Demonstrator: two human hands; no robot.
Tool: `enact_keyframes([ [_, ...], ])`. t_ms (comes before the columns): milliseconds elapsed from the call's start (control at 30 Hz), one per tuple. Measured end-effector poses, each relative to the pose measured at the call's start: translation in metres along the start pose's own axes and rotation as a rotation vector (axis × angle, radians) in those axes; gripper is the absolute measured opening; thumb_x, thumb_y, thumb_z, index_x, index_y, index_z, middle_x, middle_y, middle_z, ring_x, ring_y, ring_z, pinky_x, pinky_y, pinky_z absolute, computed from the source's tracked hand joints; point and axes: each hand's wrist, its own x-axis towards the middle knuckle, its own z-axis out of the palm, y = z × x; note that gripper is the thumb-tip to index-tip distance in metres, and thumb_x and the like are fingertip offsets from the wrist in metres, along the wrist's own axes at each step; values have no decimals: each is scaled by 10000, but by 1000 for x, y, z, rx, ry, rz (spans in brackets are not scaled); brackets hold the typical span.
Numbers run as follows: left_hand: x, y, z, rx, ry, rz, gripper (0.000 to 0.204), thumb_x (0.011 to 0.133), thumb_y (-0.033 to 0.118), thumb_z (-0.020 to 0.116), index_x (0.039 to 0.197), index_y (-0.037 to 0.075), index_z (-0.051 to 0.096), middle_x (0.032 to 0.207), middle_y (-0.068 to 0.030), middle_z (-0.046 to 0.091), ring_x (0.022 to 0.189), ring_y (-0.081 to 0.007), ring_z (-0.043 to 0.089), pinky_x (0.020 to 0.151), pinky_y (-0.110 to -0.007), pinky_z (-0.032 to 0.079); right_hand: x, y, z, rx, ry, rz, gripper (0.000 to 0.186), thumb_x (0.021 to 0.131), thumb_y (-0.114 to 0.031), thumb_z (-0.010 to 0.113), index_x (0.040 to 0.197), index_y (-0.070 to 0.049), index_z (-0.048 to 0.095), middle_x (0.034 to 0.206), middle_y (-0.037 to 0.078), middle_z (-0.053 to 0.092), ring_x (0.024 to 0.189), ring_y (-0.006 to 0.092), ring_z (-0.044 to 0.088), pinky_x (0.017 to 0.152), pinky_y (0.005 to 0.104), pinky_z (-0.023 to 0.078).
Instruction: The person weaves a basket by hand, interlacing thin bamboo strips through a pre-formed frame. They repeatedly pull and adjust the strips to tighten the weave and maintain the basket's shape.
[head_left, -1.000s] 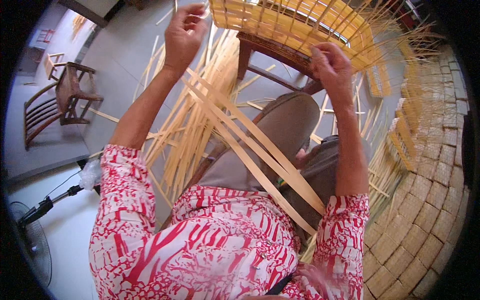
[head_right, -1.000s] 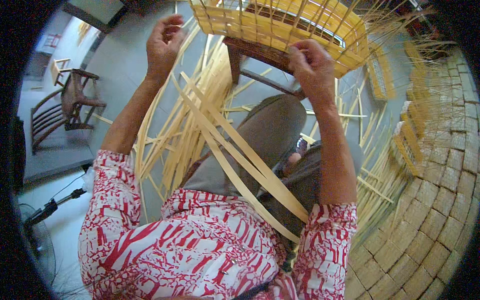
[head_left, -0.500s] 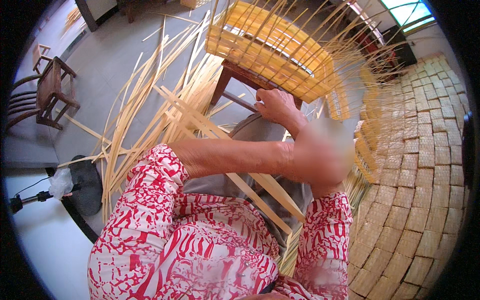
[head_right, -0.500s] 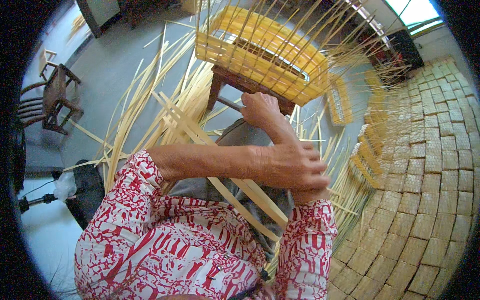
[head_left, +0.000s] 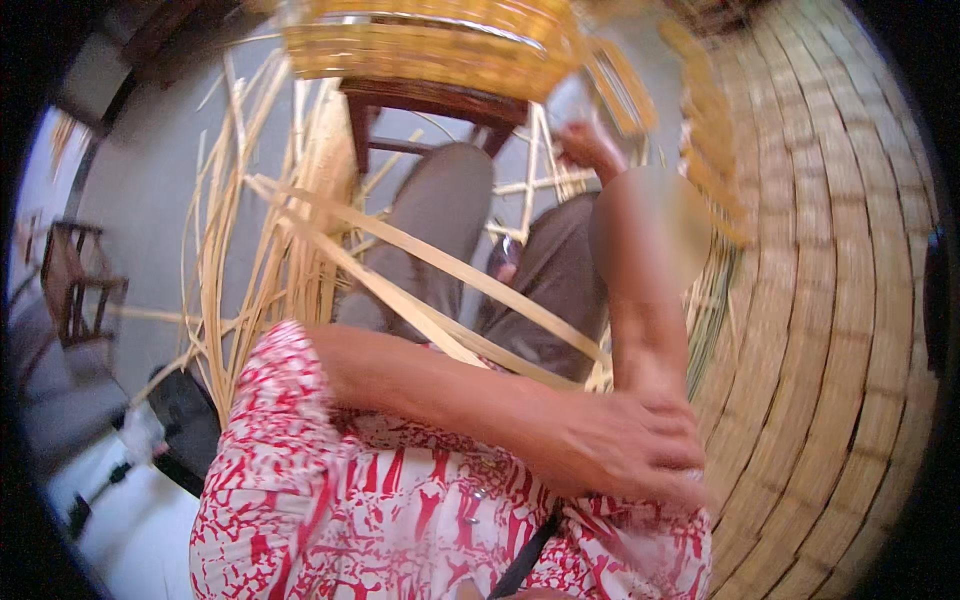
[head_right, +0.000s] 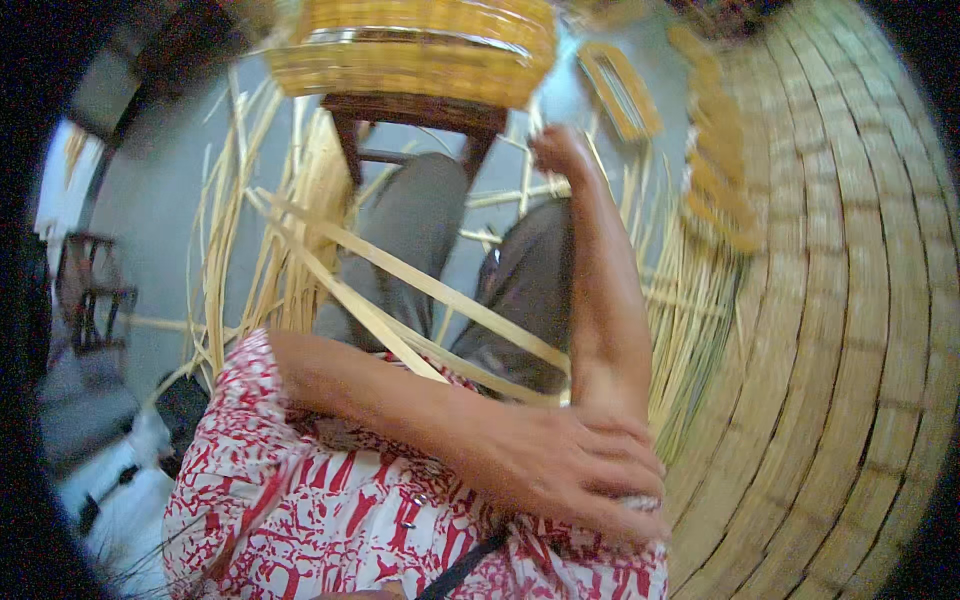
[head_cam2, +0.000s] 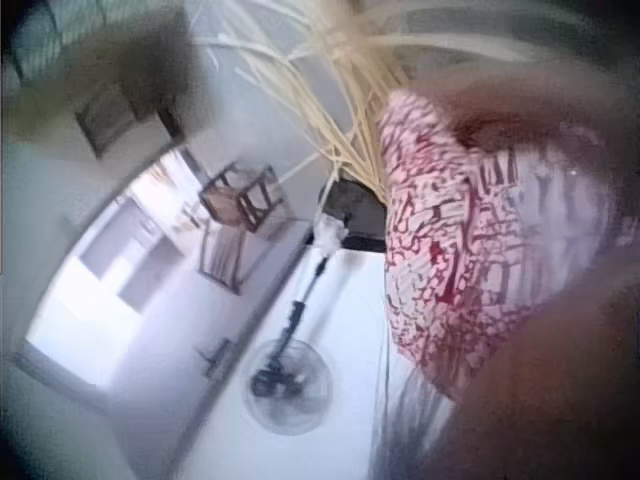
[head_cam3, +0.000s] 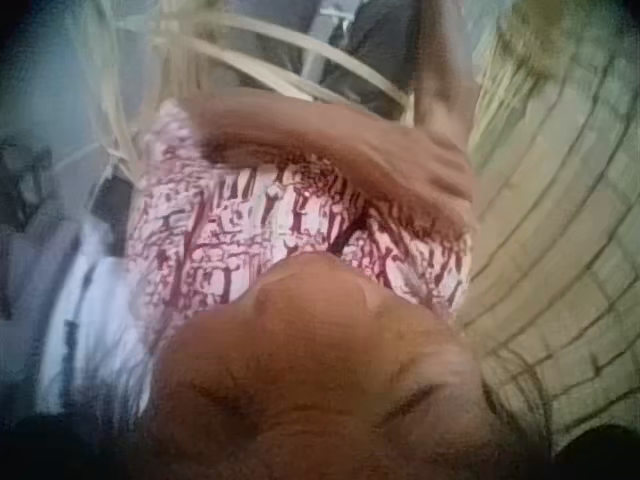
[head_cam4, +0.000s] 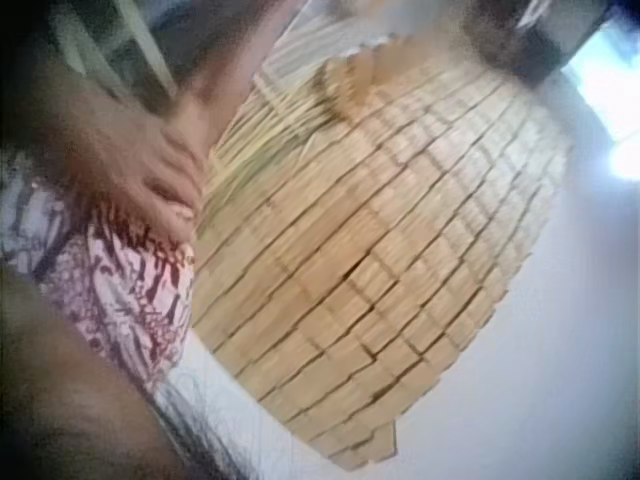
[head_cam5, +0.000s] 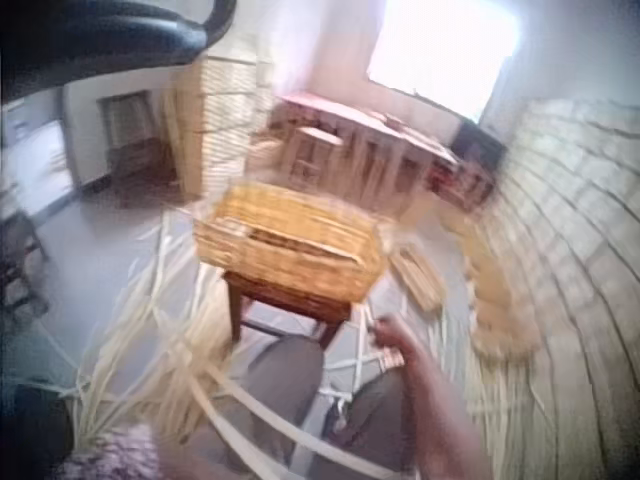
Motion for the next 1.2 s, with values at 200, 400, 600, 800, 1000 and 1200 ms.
enact_keyframes([
  [200,-49,-32,-54,277,228,-688,387,761,-28,612,1145,22,595,1108,-181,572,1059,-370,552,940,-412,452,-33,-66,-27,511,242,212,195,851,-182,621,870,-11,713,747,143,724,570,162,678,517,324,538],
  [400,12,-31,3,290,266,-622,217,761,21,663,961,41,582,1075,-186,563,1012,-383,560,907,-443,471,-19,113,-62,173,415,233,245,823,-187,679,651,-36,591,588,104,564,516,185,587,478,383,482],
  [600,13,-14,-20,390,282,-685,200,782,112,681,924,28,568,953,-166,533,874,-360,539,796,-450,476,-14,-30,-17,247,198,313,230,848,-214,599,776,-8,670,661,139,685,526,199,660,467,360,510],
  [800,14,-34,-11,624,358,-554,181,780,103,657,907,8,570,896,-156,520,825,-333,541,748,-413,484,-30,-32,-32,246,180,368,224,886,-233,609,847,-15,644,653,122,662,488,176,616,408,333,450],
  [1000,16,-8,7,646,234,-567,201,701,151,670,802,35,542,830,-126,504,780,-311,549,676,-400,488,-31,-27,-27,94,179,354,243,900,-266,616,886,-26,649,671,118,678,484,170,621,399,333,449],
  [1200,15,-21,-12,548,260,-559,275,754,187,719,909,15,570,985,-173,532,941,-356,540,834,-437,461,-32,-33,-28,202,179,420,203,895,-227,621,912,-27,651,671,117,676,479,184,611,402,330,436],
])
